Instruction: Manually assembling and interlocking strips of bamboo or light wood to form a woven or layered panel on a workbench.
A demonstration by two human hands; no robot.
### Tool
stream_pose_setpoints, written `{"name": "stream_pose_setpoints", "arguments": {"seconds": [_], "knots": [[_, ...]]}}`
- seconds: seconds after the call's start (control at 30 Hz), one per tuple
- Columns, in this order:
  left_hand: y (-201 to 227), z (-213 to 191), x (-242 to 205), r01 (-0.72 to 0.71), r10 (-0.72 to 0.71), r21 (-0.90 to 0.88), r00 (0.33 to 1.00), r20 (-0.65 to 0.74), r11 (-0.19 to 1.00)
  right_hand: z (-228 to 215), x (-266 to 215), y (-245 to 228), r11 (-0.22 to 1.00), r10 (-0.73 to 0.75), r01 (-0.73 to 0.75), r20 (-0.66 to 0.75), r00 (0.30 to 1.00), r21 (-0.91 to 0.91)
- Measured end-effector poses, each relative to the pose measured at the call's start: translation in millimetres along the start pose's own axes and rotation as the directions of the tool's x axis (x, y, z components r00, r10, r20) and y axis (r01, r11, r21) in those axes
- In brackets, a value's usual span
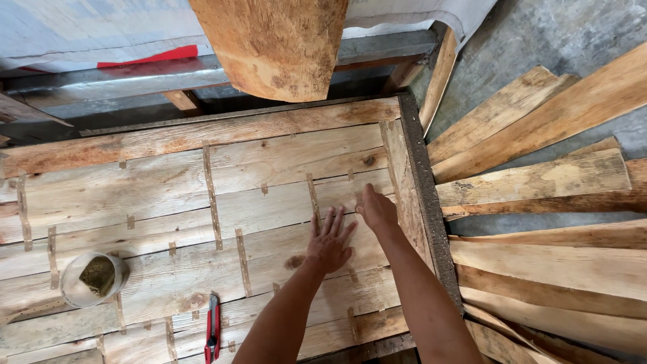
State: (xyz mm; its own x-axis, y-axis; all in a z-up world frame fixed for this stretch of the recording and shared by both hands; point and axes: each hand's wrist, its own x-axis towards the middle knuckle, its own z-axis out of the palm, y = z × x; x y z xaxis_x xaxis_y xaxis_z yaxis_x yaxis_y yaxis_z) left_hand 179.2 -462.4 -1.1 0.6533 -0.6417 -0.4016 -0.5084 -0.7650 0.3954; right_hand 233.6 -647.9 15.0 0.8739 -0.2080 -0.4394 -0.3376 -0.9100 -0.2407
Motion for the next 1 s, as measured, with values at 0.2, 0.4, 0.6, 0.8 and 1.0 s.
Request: {"name": "stream_pose_setpoints", "arguments": {"seconds": [0.2,0.4,0.6,0.8,1.0], "knots": [[2,-5,-3,0.009,-0.008,-0.021,1.000,0.029,1.000,16,13,22,0.985,0.047,-0.052,0.032,0.998,0.165],[-1,5,3,-0.007,0.007,-0.024,1.000,0.008,1.000,18,2,17,0.972,0.056,-0.044,-0.048,0.997,0.232],[1,-2,-2,-0.007,0.007,-0.057,1.000,0.005,0.998,39,-6,48,0.915,-0.174,0.213,-0.141,0.975,0.343],[-3,8,3,-0.013,0.012,-0.052,1.000,-0.015,0.999,57,-11,54,0.880,0.033,0.048,-0.161,0.986,0.472],[-2,5,1,-0.017,0.017,-0.064,1.000,-0.001,0.998,89,5,68,0.851,0.170,-0.058,-0.168,0.971,0.522]]}}
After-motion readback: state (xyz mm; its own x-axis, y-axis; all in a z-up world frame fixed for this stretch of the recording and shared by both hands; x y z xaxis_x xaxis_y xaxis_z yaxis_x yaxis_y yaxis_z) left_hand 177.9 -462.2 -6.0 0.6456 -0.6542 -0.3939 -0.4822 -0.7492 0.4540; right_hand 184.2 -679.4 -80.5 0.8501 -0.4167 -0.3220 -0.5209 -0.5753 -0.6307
